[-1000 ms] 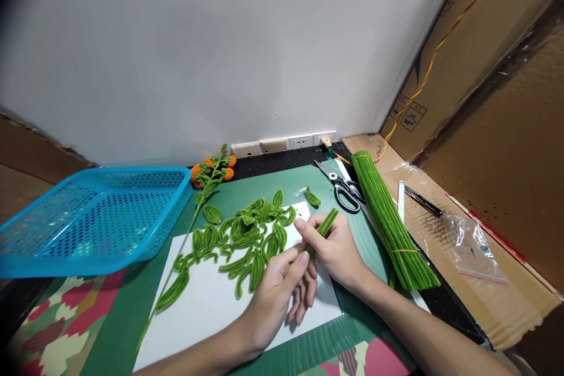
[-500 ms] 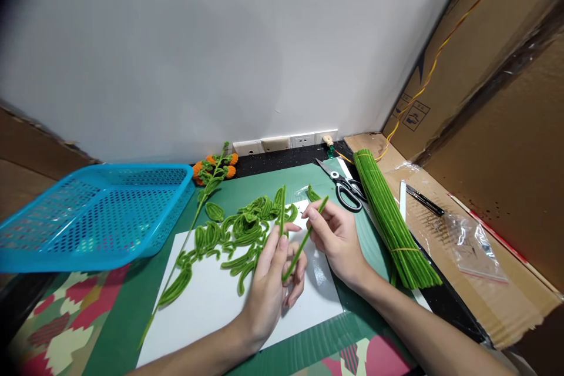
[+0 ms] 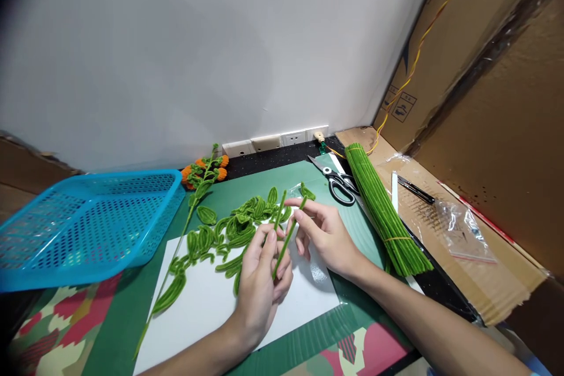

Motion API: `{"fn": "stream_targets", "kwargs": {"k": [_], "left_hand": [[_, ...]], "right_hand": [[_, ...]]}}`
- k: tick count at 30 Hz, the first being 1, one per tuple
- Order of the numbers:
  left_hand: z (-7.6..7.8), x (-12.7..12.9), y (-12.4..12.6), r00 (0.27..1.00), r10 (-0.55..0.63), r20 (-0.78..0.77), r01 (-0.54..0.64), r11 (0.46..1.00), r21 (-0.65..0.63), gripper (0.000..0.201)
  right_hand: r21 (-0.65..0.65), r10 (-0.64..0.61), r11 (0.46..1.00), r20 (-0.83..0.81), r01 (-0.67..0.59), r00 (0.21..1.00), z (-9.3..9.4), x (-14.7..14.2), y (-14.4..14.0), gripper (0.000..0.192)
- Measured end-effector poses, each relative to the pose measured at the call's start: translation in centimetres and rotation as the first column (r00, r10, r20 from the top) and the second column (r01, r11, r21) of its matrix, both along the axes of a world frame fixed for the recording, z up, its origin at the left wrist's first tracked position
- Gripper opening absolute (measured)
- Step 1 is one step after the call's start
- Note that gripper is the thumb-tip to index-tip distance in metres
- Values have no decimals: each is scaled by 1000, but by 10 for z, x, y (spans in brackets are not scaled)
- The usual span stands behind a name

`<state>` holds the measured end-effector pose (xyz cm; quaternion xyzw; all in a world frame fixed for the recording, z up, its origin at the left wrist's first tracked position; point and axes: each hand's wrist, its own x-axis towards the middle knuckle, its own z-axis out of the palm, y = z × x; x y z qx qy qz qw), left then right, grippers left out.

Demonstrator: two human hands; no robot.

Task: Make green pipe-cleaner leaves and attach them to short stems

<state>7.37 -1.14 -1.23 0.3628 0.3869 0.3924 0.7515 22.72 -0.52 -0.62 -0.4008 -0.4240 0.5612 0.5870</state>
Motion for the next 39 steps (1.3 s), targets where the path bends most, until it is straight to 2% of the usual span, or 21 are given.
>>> {"fn": "stream_targets", "kwargs": {"k": [3, 7, 14, 16, 19, 22, 25, 30, 33, 37, 39], "left_hand": [[3, 0, 1, 999, 12, -36, -13, 999, -32, 39], [2, -2, 0, 998, -32, -56, 32, 999, 11, 39], [1, -2, 0, 993, -100, -71, 104, 993, 59, 46], [3, -2, 1, 992, -99, -73, 103, 993, 52, 45], [3, 0, 1, 993, -92, -73, 95, 995, 40, 44], [1, 1, 0, 996, -55, -72, 58, 998, 31, 48], [0, 1, -2, 998, 8, -61, -7, 1000, 16, 50], [4, 2, -2, 996, 81, -43, -81, 997, 12, 51], [5, 4, -3, 991, 136, -18, -136, 991, -15, 54], [4, 5, -5, 995, 75, 68, -70, 995, -69, 54], [5, 4, -6, 996, 44, 73, -40, 998, -55, 54]], "right_hand": [[-2, -61, 998, 24, 61, 998, 2, 0, 1, 47], [10, -114, 993, 48, 114, 992, 8, 3, 3, 48], [24, -37, 999, 125, 35, 991, 12, 7, 3, 34], [52, -96, 995, 127, 90, 987, 11, 5, 2, 32], [88, -276, 960, 109, 267, 955, 9, 4, 0, 32], [104, -341, 938, 79, 332, 937, 7, 4, -1, 30], [116, -323, 941, 30, 318, 946, 4, 6, -1, 27], [132, -154, 979, -18, 155, 988, 3, 11, -6, 26], [113, -126, 986, -1, 125, 992, 5, 12, -12, 27], [98, -160, 983, 71, 153, 985, 6, 13, -18, 25], [94, -142, 987, 94, 133, 985, 7, 13, -19, 23]]}}
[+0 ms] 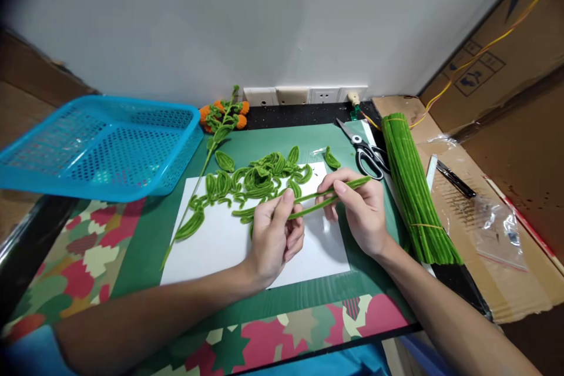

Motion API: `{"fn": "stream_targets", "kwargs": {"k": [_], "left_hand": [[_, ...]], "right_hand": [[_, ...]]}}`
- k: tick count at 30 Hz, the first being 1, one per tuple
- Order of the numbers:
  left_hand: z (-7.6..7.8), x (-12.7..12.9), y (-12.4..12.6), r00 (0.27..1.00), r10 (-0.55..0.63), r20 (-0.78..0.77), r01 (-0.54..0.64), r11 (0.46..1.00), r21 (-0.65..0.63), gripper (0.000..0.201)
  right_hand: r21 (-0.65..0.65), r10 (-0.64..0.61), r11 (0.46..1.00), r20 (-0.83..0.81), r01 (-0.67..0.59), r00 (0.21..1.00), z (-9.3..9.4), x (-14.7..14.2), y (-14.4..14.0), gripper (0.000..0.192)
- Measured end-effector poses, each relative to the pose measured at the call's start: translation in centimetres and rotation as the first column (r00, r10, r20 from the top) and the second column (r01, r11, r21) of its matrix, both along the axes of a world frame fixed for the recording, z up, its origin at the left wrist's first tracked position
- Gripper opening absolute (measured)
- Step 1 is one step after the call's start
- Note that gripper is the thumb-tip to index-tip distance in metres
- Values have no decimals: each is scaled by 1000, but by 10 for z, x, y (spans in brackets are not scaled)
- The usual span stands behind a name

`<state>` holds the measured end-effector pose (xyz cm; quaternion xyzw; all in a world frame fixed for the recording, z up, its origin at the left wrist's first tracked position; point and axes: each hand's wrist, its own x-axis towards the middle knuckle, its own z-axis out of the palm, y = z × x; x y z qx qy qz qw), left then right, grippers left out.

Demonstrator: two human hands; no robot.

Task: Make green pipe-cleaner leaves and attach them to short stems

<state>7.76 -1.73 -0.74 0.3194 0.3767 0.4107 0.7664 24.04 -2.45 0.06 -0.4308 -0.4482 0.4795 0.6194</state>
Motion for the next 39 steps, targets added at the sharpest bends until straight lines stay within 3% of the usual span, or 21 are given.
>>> {"fn": "stream_targets", "kwargs": {"k": [5, 9, 15, 18, 24, 32, 39], "left_hand": [[6, -4, -2, 990, -123, -62, 130, 985, 110, 47], [8, -4, -1, 983, -147, -112, 165, 971, 172, 41], [4, -1, -1, 990, -113, -88, 124, 984, 129, 49], [2, -1, -1, 993, -106, -52, 112, 986, 125, 51], [-1, 0, -2, 996, -93, -19, 94, 988, 124, 49], [4, -2, -2, 987, -154, -33, 157, 976, 151, 46], [5, -4, 0, 976, -217, -24, 218, 966, 139, 41]], "right_hand": [[-26, 48, 999, 20, -48, 999, 4, 0, -3, 23], [-58, 40, 998, 54, -37, 998, 8, 1, -2, 26], [-23, 39, 999, 79, -38, 996, -1, 3, 2, 31], [17, 53, 998, 127, -55, 990, -3, 2, 3, 23], [0, 99, 995, 248, -102, 964, 4, 1, 3, 19], [-20, 108, 994, 162, -106, 981, 2, 3, 6, 14], [-57, 145, 989, 155, -138, 977, 8, 3, 10, 24]]}}
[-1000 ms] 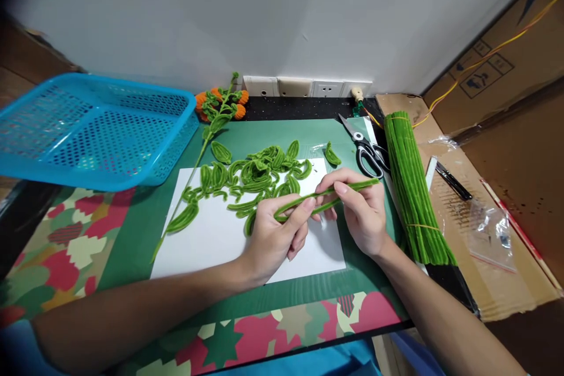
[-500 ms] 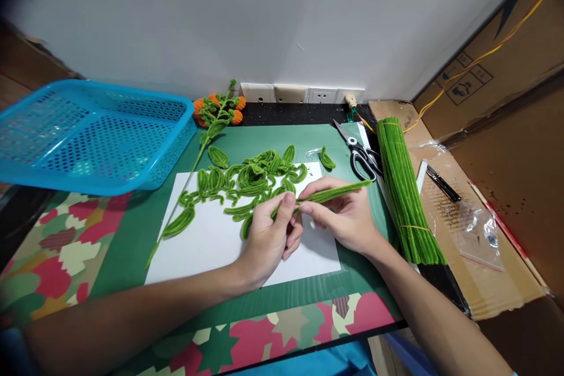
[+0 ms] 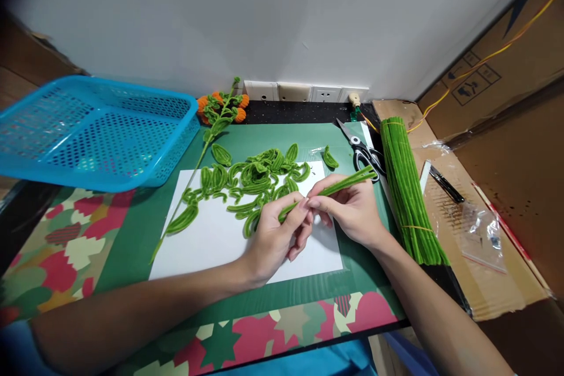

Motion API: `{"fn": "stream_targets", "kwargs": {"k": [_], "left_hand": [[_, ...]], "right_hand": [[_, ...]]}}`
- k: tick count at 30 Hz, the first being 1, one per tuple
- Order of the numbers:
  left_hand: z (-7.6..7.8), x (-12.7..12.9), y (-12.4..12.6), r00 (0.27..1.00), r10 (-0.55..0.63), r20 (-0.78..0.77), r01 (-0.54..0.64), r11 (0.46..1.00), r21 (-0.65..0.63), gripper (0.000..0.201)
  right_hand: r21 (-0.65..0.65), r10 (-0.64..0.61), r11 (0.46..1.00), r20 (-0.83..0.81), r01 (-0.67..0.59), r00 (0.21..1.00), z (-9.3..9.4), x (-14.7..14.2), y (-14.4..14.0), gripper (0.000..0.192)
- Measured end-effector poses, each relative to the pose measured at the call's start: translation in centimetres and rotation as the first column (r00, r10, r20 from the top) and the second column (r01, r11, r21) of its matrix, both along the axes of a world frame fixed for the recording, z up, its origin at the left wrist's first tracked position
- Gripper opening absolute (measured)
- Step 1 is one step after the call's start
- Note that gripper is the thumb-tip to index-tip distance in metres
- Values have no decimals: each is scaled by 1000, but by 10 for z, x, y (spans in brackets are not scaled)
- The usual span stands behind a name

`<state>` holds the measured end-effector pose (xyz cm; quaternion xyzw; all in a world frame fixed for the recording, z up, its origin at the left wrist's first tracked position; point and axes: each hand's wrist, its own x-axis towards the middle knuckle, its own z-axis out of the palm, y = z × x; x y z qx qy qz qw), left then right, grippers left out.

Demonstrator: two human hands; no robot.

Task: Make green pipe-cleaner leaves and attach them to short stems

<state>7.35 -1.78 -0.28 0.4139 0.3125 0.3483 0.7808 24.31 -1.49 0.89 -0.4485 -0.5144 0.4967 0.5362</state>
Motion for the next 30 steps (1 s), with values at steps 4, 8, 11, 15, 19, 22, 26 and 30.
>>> {"fn": "stream_targets", "kwargs": {"k": [4, 8, 11, 15, 19, 22, 26, 30], "left_hand": [[1, 1, 0, 1000, 10, -3, -10, 1000, 11, 40], [2, 0, 0, 1000, 31, -5, -31, 999, 37, 40], [2, -1, 0, 999, 48, 2, -48, 998, 40, 39], [1, -3, 0, 999, 26, 22, -27, 998, 48, 39], [0, -4, 0, 998, -7, 55, 5, 999, 37, 41], [-1, -4, 1, 995, -20, 99, 18, 1000, 16, 41], [-2, -4, 1, 994, -30, 109, 28, 999, 21, 41], [0, -5, 1, 998, -21, 63, 18, 999, 49, 41]], "right_hand": [[-24, 29, 999, -15, -29, 999, -8, 2, 3, 26], [-43, 68, 996, -78, -72, 995, -23, 9, 6, 27], [-74, 81, 993, -126, -91, 989, -29, 14, 7, 30], [-127, 129, 981, -131, -146, 983, -24, 18, 7, 38], [-95, 195, 973, -157, -212, 968, -20, 18, 7, 34], [-50, 247, 965, -181, -259, 952, -21, 18, 7, 25], [-26, 278, 958, -174, -287, 945, -25, 20, 9, 21], [-29, 252, 966, -132, -258, 959, -27, 22, 11, 19]]}}
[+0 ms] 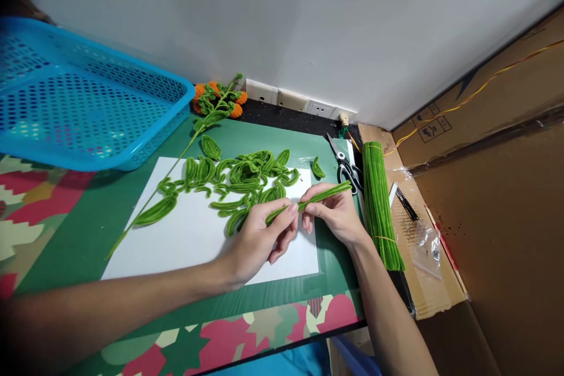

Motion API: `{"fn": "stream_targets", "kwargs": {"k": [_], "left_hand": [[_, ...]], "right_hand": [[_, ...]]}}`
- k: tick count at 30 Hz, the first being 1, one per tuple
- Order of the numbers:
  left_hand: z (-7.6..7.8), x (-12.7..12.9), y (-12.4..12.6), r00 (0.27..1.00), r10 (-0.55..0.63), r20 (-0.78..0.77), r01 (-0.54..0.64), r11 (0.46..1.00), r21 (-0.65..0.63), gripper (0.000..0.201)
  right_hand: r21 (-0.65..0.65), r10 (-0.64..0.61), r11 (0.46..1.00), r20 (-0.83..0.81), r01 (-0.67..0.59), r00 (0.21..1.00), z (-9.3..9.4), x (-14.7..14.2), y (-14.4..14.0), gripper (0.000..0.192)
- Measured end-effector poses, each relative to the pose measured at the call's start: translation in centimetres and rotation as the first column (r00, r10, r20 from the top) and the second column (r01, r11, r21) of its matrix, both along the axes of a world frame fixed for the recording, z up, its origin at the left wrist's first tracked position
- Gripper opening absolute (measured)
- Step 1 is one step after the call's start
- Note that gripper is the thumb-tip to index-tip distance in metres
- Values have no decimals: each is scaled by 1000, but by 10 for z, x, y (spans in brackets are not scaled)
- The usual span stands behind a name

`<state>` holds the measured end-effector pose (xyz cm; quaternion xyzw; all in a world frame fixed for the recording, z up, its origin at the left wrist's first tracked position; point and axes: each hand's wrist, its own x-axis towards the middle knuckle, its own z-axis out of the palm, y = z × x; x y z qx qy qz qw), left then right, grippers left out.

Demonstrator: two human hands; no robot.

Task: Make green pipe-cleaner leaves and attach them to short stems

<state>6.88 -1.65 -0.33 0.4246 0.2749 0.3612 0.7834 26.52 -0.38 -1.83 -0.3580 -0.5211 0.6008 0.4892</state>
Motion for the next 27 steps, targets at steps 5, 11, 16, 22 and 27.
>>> {"fn": "stream_targets", "kwargs": {"k": [5, 11, 16, 22, 27], "left_hand": [[1, 0, 0, 998, 21, -56, -19, 999, 31, 40], [0, 1, 1, 992, 58, -108, -51, 997, 66, 36], [-4, 0, 3, 1000, -8, -6, 8, 1000, -14, 44], [-10, -3, 4, 994, -72, 82, 79, 992, -94, 43], [-6, -1, 3, 999, -36, -3, 36, 999, -13, 47]], "right_hand": [[9, -66, 998, 31, 66, 997, 4, -3, -1, 19], [73, -220, 974, 55, 215, 974, 2, -5, -2, 18], [33, -221, 975, 62, 220, 973, 1, -5, 1, 34], [-18, -88, 996, 8, 89, 996, 6, -7, 3, 31], [-21, -174, 985, 14, 174, 985, 1, -8, 4, 33]]}}
